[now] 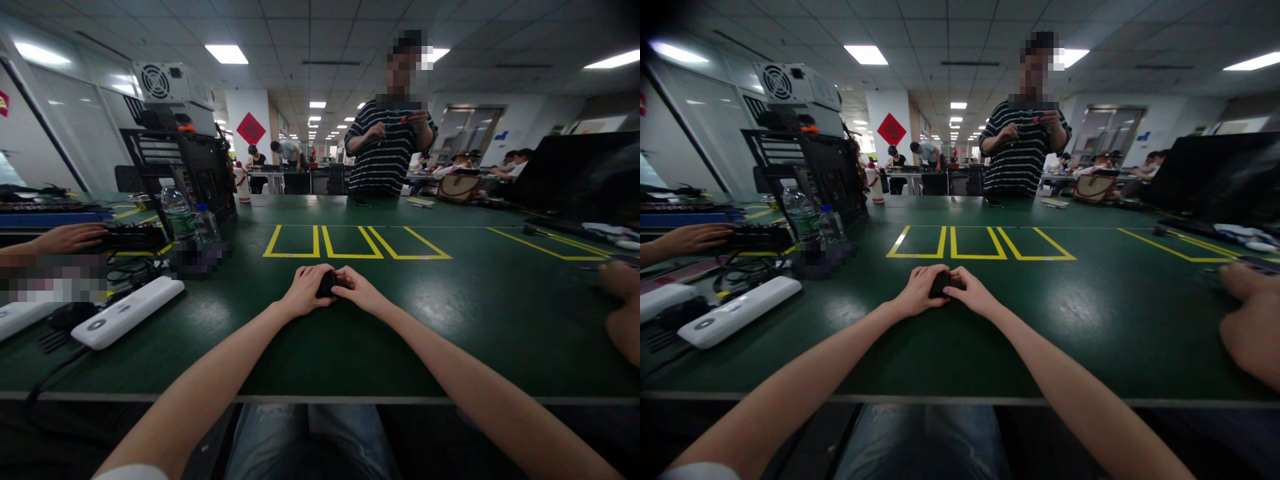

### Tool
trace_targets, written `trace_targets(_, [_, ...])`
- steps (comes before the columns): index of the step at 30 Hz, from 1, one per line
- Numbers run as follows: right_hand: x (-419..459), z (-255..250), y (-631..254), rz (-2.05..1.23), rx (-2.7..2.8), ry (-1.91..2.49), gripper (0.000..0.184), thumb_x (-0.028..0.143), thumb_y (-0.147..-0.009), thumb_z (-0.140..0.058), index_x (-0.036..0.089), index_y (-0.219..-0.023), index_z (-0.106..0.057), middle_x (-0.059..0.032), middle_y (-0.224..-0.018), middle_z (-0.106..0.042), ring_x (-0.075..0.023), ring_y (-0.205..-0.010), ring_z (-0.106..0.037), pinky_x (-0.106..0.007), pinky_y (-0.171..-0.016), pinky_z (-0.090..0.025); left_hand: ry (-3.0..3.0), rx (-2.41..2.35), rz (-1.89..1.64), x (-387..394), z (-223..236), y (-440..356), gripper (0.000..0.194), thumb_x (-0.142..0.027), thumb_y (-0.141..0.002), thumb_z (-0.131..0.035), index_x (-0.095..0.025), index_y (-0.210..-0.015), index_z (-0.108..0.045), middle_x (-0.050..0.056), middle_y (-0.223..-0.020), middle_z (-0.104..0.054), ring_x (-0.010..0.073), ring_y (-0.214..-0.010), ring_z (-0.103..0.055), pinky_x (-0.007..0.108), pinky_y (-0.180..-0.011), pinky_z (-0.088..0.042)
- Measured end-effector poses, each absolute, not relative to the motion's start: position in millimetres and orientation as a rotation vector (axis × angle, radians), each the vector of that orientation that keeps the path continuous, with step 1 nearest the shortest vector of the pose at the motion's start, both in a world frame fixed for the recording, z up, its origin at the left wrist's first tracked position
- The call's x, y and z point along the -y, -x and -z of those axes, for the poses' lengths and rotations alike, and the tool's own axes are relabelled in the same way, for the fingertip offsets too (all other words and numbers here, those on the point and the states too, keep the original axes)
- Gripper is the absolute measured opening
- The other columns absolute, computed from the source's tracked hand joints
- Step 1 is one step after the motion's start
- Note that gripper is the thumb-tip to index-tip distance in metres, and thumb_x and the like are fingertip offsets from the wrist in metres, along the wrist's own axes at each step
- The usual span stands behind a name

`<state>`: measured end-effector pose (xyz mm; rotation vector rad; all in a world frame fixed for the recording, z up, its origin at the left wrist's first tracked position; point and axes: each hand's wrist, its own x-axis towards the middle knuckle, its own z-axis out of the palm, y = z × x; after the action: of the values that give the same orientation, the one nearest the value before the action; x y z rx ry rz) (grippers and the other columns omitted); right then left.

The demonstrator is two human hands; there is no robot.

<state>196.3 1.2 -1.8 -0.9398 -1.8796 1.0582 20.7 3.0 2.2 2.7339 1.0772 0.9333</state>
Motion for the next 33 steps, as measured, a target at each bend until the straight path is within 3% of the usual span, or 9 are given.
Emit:
trace_targets(3, [3.4,-2.1,-196.7,-1.087,1.883,0.897,0.033,0.025,-0.066,-0.061,0.021,-0.095,-0.045,-0.0005,-0.094,-0.055,-0.018,-0.096,-0.051,-0.037,-0.085,-0.039,-2.724,-1.081,-0.925,-2.6,-2.7,-20.6,0.058,-0.032,-0.065,-0.06,-0.025,-0.114,-0.031,0.004,-0.111,-0.047,0.0229,-0.107,-0.041,0.04,-0.092,-0.024])
trace_targets(10, [3.4,-2.7,-192.1,-1.115,1.795,0.958,0.022,0.035,-0.076,-0.048,0.02,-0.092,-0.045,0.001,-0.075,-0.057,-0.0149,-0.075,-0.057,-0.031,-0.069,-0.044,-2.733,-1.076,-0.951,-3.1,-1.9,-21.3,0.06,-0.031,-0.063,-0.062,-0.024,-0.114,-0.032,0.004,-0.112,-0.047,0.0228,-0.108,-0.04,0.039,-0.092,-0.024])
trace_targets(16, [-1.5,1.4,-194.4,-1.129,1.82,0.981,0.026,0.03,-0.075,-0.051,0.019,-0.097,-0.046,-0.0031,-0.092,-0.056,-0.0163,-0.088,-0.054,-0.035,-0.08,-0.041,-2.74,-1.074,-0.944,-5.3,0.1,-21.5,0.061,-0.031,-0.064,-0.061,-0.023,-0.116,-0.03,0.005,-0.113,-0.046,0.0226,-0.109,-0.039,0.04,-0.094,-0.023])
trace_targets(22, [0.9,-0.8,-197.6,-1.137,1.853,0.902,0.034,0.025,-0.065,-0.063,0.021,-0.093,-0.045,-0.0009,-0.091,-0.056,-0.0172,-0.093,-0.053,-0.038,-0.084,-0.04,-2.743,-1.081,-0.935,-4.7,-0.2,-21.6,0.06,-0.029,-0.064,-0.061,-0.023,-0.115,-0.03,0.005,-0.112,-0.047,0.0226,-0.108,-0.041,0.04,-0.093,-0.023])
trace_targets(28, [0.7,-1.8,-193.3,-1.102,1.784,0.954,0.02,0.035,-0.075,-0.051,0.022,-0.09,-0.047,-0.0004,-0.088,-0.056,-0.0165,-0.087,-0.055,-0.035,-0.077,-0.044,-2.724,-1.09,-0.927,-3.5,-1.7,-21.7,0.061,-0.031,-0.064,-0.061,-0.024,-0.116,-0.03,0.005,-0.114,-0.046,0.0231,-0.11,-0.039,0.04,-0.094,-0.022])
trace_targets(33, [-3.2,0.2,-193.5,-1.118,1.765,0.973,0.025,0.032,-0.074,-0.052,0.021,-0.097,-0.047,-0.0021,-0.094,-0.056,-0.0169,-0.093,-0.053,-0.037,-0.082,-0.042,-2.721,-1.079,-0.929,-4.1,-1.4,-20.7,0.061,-0.03,-0.064,-0.061,-0.024,-0.116,-0.029,0.005,-0.113,-0.047,0.0226,-0.109,-0.04,0.041,-0.095,-0.021])
